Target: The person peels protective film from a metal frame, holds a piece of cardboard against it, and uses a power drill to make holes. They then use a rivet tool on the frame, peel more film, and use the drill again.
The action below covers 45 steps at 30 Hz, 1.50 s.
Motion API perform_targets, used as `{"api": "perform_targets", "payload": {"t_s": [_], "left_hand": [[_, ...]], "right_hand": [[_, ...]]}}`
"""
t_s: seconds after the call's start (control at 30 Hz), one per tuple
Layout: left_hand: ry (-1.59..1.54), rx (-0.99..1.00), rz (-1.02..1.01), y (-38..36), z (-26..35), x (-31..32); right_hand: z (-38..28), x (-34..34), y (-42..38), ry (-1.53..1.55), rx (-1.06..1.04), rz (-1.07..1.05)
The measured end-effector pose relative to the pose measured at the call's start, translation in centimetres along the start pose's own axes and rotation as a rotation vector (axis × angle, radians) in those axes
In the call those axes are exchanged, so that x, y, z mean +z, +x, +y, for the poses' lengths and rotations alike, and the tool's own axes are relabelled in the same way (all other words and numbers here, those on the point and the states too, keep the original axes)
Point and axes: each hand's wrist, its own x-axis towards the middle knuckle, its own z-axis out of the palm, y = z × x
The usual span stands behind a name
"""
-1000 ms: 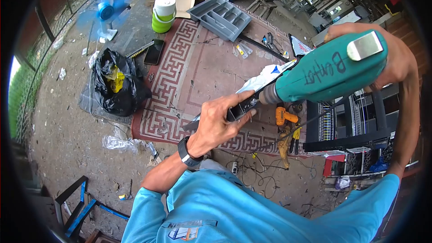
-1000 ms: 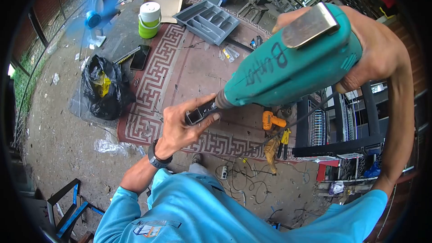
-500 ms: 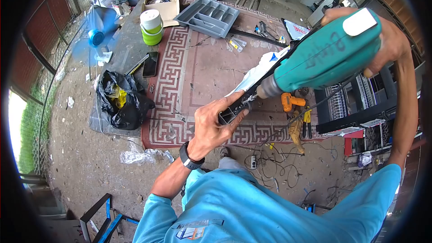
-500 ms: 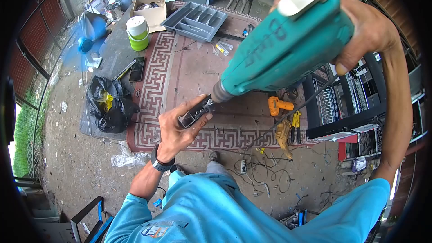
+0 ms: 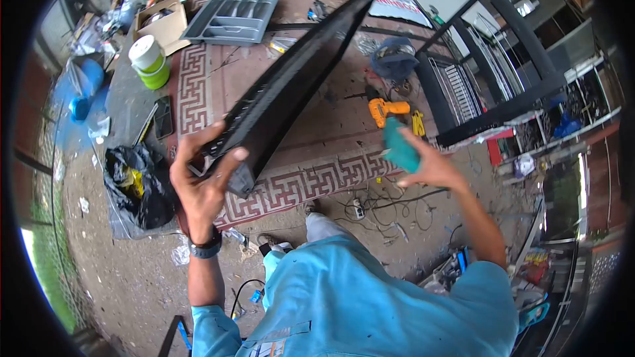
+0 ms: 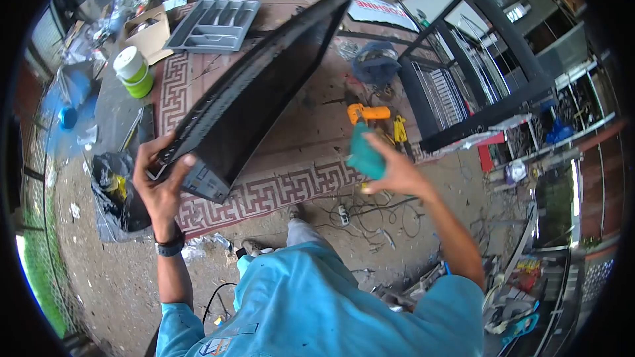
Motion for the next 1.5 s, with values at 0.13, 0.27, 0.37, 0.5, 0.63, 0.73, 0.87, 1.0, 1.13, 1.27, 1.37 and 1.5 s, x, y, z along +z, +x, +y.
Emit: {"api": "perform_targets", "payload": {"t_s": [0.13, 0.27, 0.37, 0.5, 0.63, 0.73, 0.87, 1.0, 1.13, 1.27, 1.37, 1.5], "left_hand": [[0.277, 0.062, 0.029, 0.5, 0.2, -1.6], [0.389, 0.023, -0.069, 0.7, 0.3, -3.7], [0.311, -0.086, 0.104, 0.6, 2.3, -0.8], [0.278, -0.144, 0.337, -0.8, 0.4, -1.5], [0.237, -0.146, 0.525, -0.7, 0.5, 0.4], [0.308, -0.163, 0.661, -0.7, -0.3, -0.2], [0.365, -0.146, 0.776, 0.2, 0.2, 1.7], [0.473, -0.233, 0.648, 0.6, 1.3, 2.9], [0.434, -0.325, 0.622, 1.5, 3.3, 5.1], [0.144, -0.403, 0.608, -0.9, 3.6, 3.1], [0.009, -0.401, 0.516, -0.8, 4.2, 3.1], [0.043, -0.420, 0.470, -0.3, 4.2, 2.5]], "right_hand": [[5.9, 11.5, 4.2, -0.195, 0.337, -0.071], [14.3, 17.4, 8.7, -0.164, 0.282, -0.001], [19.1, 20.0, 10.6, -0.298, 0.067, 0.273], [21.5, 19.6, 10.9, -0.145, 0.046, 0.140], [21.4, 14.6, 12.4, -0.075, 0.127, -0.266], [22.0, 7.7, 18.6, 0.130, 0.042, -0.036], [26.1, -0.1, 34.1, 0.128, -0.118, 0.405], [35.0, -4.2, 49.3, -0.158, 0.140, 0.665], [62.6, 1.3, 65.5, -0.767, -0.006, 0.406], [61.0, -0.2, 66.0, -0.922, 0.085, 0.639], [59.6, 0.6, 65.5, -0.911, 0.053, 0.601], [59.4, -1.5, 66.1, -0.597, 0.125, 0.419]]}}
